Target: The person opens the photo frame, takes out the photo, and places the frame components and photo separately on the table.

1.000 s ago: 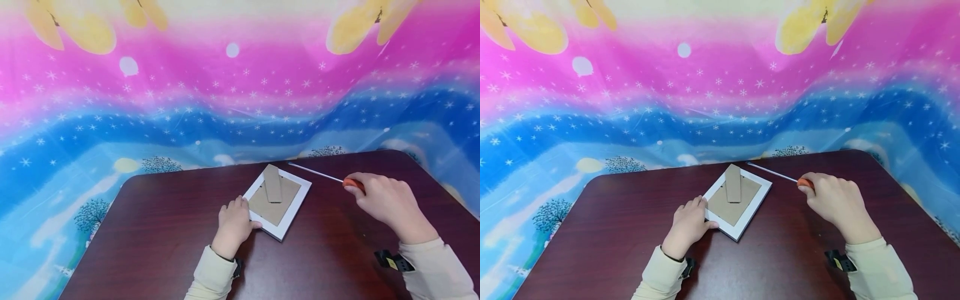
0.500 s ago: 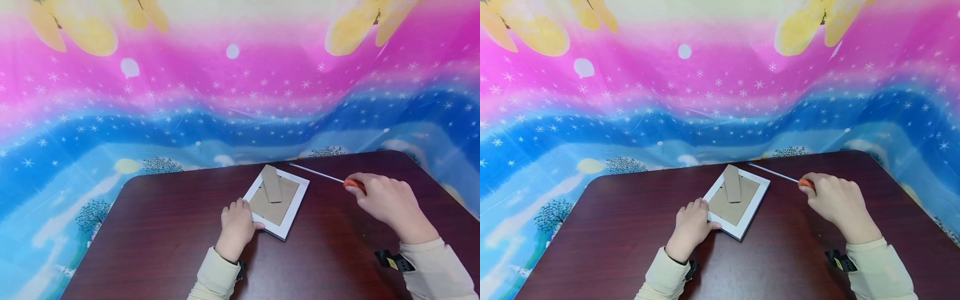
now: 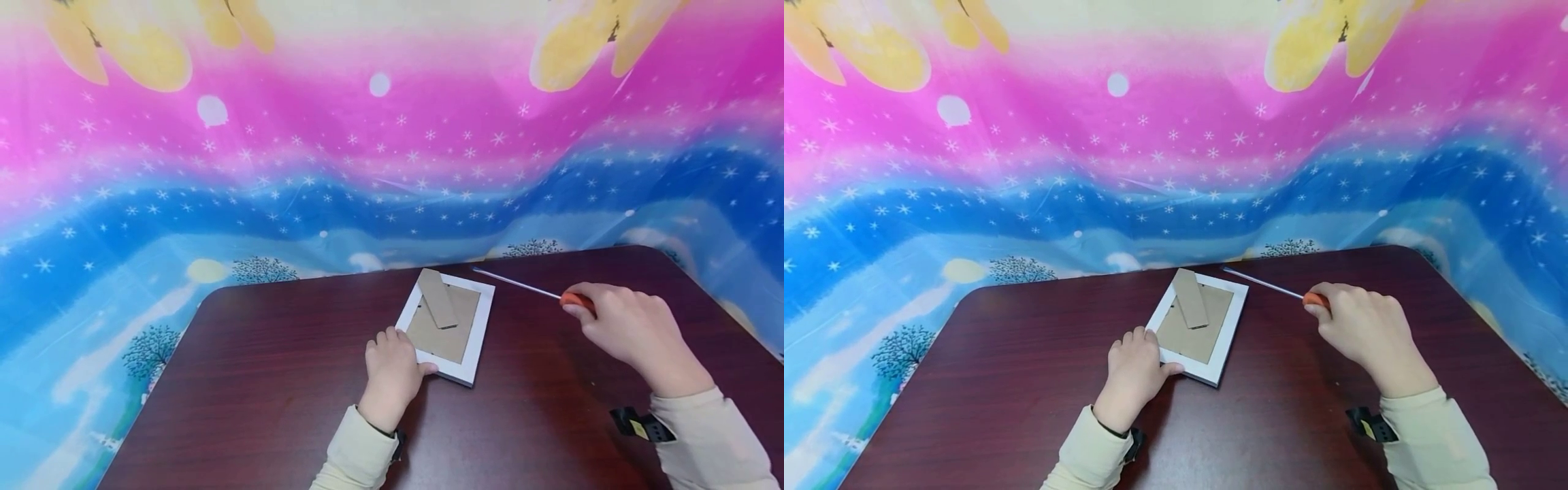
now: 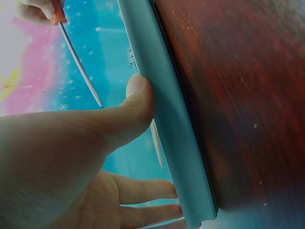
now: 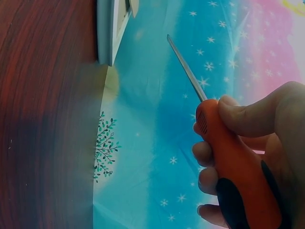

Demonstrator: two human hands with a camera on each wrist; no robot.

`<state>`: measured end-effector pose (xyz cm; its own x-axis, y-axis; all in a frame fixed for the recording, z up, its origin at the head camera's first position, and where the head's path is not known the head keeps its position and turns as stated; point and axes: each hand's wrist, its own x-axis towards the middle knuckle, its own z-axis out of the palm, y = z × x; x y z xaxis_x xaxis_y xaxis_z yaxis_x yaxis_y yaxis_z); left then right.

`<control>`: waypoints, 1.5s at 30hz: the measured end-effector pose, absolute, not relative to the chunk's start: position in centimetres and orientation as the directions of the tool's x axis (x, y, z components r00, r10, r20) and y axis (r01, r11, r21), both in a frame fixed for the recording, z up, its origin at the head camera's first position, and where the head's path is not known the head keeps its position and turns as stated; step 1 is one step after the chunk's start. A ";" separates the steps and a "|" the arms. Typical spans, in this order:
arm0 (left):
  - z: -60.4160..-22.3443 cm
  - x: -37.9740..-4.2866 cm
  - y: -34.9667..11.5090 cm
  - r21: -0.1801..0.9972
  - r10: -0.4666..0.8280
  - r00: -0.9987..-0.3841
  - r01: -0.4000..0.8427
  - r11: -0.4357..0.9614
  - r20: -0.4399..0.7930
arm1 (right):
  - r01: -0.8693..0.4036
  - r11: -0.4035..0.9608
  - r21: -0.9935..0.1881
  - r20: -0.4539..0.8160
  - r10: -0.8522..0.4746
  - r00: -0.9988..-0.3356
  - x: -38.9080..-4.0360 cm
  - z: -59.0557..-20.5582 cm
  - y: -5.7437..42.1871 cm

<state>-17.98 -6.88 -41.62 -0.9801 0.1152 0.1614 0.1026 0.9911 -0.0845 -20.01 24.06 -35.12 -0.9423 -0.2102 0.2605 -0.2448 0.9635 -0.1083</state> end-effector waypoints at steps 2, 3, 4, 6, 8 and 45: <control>-41.6 -17.9 -6.8 -0.081 0.109 -0.979 0.096 0.992 0.173 | -0.245 0.963 -0.108 0.257 -0.211 -0.943 -20.0 -35.1 24.0; -41.6 -17.8 -6.8 -0.082 0.107 -0.978 0.094 0.992 0.177 | -0.246 0.963 -0.107 0.257 -0.212 -0.943 -20.0 -35.1 24.0; -41.6 -17.8 -6.8 -0.085 0.106 -0.978 0.091 0.992 0.179 | -0.246 0.963 -0.107 0.255 -0.213 -0.943 -20.0 -35.1 23.9; -41.5 -17.7 -6.7 -0.091 0.100 -0.979 0.085 0.992 0.179 | -0.247 0.963 -0.106 0.256 -0.214 -0.943 -20.0 -35.2 23.9; -41.5 -17.7 -6.5 -0.100 0.094 -0.980 0.077 0.992 0.177 | -0.248 0.963 -0.104 0.255 -0.215 -0.943 -20.0 -35.2 23.9; -40.6 -15.8 -4.8 -0.095 0.070 -0.994 0.062 0.993 0.086 | -0.244 0.964 -0.106 0.250 -0.212 -0.945 -19.9 -35.2 23.9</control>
<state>-15.85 -4.75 -40.65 -0.9938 0.0704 0.0863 0.0621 0.9935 -0.0954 -19.85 23.87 -35.16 -0.9447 -0.2120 0.2502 -0.2444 0.9639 -0.1060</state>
